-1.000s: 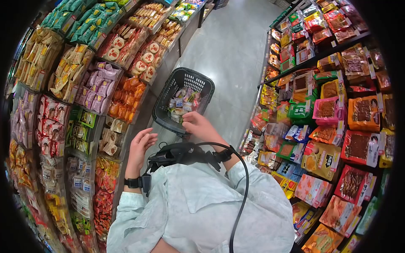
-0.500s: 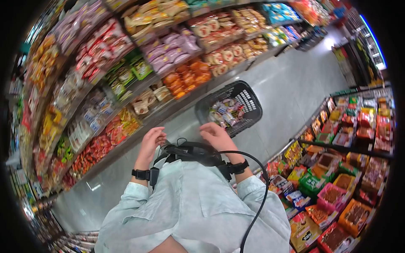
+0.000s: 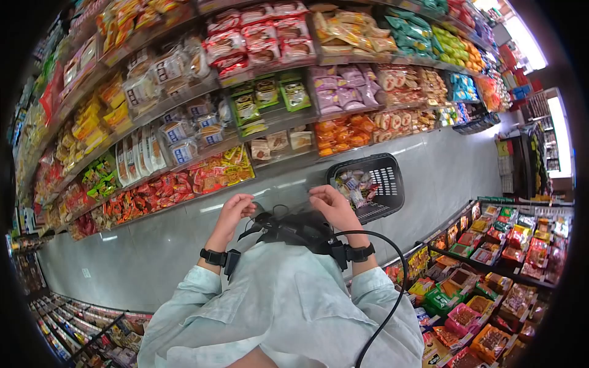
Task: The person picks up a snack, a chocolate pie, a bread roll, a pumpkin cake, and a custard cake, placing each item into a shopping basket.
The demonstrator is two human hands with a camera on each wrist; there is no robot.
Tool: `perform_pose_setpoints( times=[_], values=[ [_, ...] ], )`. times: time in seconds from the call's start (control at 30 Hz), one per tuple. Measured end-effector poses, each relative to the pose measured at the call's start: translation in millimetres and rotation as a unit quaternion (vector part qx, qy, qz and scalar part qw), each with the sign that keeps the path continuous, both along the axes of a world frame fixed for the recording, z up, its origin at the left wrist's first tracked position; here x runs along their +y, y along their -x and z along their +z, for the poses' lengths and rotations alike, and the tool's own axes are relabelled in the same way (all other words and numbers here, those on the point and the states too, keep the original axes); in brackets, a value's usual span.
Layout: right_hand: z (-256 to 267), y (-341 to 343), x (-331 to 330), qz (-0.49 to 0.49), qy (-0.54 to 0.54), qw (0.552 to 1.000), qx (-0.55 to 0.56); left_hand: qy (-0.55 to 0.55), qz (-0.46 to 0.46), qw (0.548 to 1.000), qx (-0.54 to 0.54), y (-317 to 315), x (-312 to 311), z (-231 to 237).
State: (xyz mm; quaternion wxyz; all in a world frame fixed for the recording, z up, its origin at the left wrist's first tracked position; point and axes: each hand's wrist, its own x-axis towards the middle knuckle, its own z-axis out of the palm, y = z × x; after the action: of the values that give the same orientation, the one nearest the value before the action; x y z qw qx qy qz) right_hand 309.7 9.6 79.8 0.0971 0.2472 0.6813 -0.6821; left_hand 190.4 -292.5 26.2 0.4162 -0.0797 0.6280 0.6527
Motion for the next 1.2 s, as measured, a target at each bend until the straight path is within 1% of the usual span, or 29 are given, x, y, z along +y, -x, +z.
perform_pose_setpoints(
  times=[0.07,0.17,0.3,0.4,0.57,0.6,0.7,0.73,0.83,0.87,1.0,1.07,1.17,1.2],
  values=[
    [4.6,17.9,-15.5,0.016,-0.008,1.000,0.003,-0.003,0.031,1.000,0.002,11.0,-22.8,-9.6],
    [13.3,47.7,-31.9,0.030,-0.008,1.000,-0.003,-0.003,0.066,0.998,-0.003,29.3,-41.2,-12.3],
    [15.5,85.6,-36.8,0.066,-0.027,0.997,-0.004,-0.018,0.097,0.995,-0.011,51.7,-45.6,-21.1],
    [10.6,117.6,-25.0,0.082,-0.026,0.996,0.007,-0.008,0.111,0.994,-0.014,70.9,-36.8,-26.0],
    [-6.7,183.2,12.3,0.103,-0.021,0.994,0.017,0.029,0.106,0.994,0.021,112.2,-8.6,-2.0],
    [-9.9,197.9,19.1,0.095,-0.023,0.994,0.053,0.037,0.102,0.994,0.029,121.9,-1.8,3.2],
    [19.5,241.9,31.9,0.060,-0.097,0.986,0.122,0.096,0.067,0.981,0.155,153.2,18.3,15.2],
    [25.3,256.1,36.3,0.045,-0.118,0.981,0.146,0.094,0.063,0.979,0.169,164.5,27.8,24.5],
    [55.7,291.4,52.8,0.026,-0.098,0.979,0.178,0.094,0.049,0.972,0.210,199.5,63.1,53.8],
    [50.6,302.1,59.3,0.033,-0.084,0.978,0.190,0.100,0.042,0.968,0.224,210.9,75.7,61.1],
    [49.0,335.1,73.3,0.040,-0.117,0.955,0.271,0.159,-0.006,0.943,0.291,246.5,136.5,112.2],
    [52.6,343.7,77.9,0.051,-0.083,0.965,0.245,0.181,-0.030,0.927,0.328,259.3,161.8,128.5],
    [52.7,355.0,84.5,0.065,-0.057,0.967,0.240,0.195,-0.032,0.930,0.309,271.8,181.2,123.4],
    [51.6,357.5,87.0,0.066,-0.046,0.968,0.238,0.209,-0.037,0.919,0.334,273.7,184.7,120.0]
  ],
)
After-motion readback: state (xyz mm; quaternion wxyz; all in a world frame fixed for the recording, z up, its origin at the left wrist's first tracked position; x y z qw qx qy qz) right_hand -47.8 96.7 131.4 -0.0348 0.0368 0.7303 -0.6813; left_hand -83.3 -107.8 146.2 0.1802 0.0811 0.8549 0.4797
